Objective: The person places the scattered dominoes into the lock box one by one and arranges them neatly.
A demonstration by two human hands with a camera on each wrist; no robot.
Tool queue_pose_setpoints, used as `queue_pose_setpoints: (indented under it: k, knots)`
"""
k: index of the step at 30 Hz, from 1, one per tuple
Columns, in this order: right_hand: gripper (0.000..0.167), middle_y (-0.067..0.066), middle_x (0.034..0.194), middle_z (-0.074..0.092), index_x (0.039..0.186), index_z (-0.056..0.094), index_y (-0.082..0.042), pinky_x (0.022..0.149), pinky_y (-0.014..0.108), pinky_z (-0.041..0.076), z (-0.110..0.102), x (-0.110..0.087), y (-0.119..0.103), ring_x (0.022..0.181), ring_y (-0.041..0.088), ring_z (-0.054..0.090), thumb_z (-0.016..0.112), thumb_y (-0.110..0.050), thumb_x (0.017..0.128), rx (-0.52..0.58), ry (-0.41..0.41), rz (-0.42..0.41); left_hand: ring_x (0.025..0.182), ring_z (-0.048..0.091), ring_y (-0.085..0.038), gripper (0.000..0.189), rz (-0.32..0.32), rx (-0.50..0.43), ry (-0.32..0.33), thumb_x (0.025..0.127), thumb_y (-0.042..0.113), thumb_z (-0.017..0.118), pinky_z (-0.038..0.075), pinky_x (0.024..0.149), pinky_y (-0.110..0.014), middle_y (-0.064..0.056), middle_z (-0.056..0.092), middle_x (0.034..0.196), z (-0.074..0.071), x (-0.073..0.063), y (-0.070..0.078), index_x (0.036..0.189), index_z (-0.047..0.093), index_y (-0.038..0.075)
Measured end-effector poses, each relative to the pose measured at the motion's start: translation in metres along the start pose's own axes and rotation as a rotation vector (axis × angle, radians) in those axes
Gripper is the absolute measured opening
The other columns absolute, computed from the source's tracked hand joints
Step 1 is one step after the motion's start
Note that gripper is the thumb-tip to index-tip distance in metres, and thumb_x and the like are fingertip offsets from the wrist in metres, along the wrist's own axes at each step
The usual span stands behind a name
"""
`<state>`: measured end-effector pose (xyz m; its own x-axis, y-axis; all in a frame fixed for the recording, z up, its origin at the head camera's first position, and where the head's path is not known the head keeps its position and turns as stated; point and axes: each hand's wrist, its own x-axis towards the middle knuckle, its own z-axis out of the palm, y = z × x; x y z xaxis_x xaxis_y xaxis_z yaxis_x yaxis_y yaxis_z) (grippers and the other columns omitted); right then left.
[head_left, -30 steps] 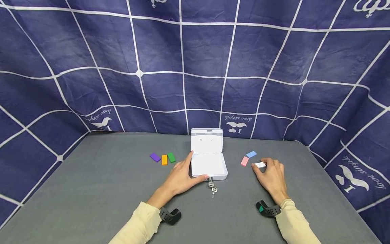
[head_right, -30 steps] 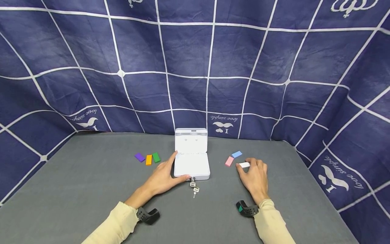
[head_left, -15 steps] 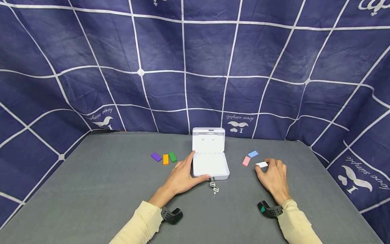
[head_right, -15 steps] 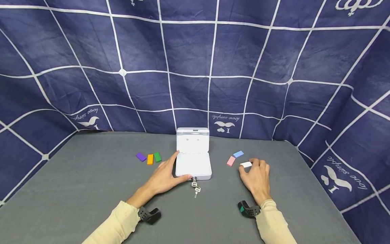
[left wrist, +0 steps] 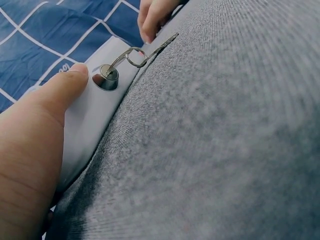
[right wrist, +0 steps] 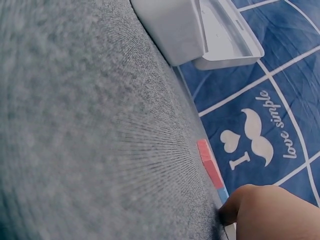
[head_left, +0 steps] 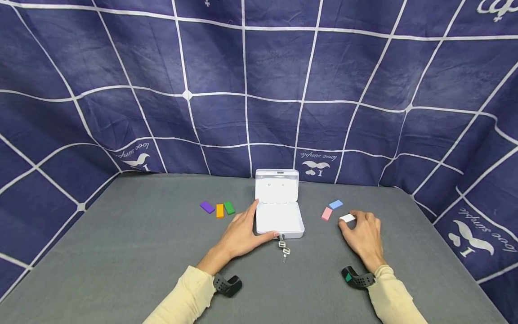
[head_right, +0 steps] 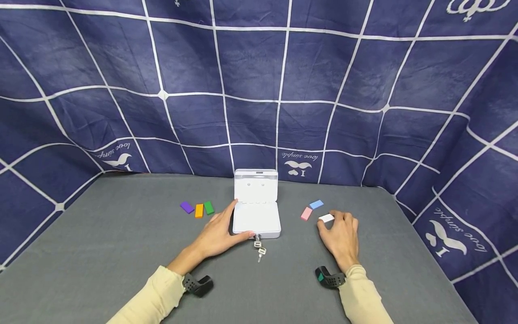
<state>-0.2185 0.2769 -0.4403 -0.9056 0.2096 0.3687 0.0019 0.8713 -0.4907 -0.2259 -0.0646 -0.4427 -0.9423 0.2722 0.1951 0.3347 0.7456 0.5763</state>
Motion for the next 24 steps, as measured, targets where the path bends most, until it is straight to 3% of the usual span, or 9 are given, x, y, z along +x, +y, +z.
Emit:
queue_pose_setpoints:
  k: [17,24]
  knots:
    - [0.046,0.027,0.117,0.057,0.123,0.064,0.000,0.092,0.053,0.031,0.0038,0.0019,-0.0001,0.108,0.044,0.046,0.073,-0.025,0.086,0.070,0.083,-0.032,0.136,0.040,-0.034,0.116,0.003,0.002,-0.008,0.073,0.088,0.052,0.034,0.106,-0.051,-0.008,0.036,0.155,-0.0019,-0.0006,0.0005,0.158,0.021,0.016]
    - [0.045,0.023,0.108,0.060,0.120,0.063,0.002,0.089,0.051,0.033,0.0056,0.0028,-0.0006,0.102,0.040,0.049,0.075,-0.021,0.083,0.098,0.139,-0.064,0.137,0.039,-0.033,0.115,0.000,-0.001,-0.016,0.074,0.087,0.053,0.034,0.107,-0.051,-0.008,0.035,0.156,-0.0017,-0.0009,0.0000,0.158,0.020,0.016]
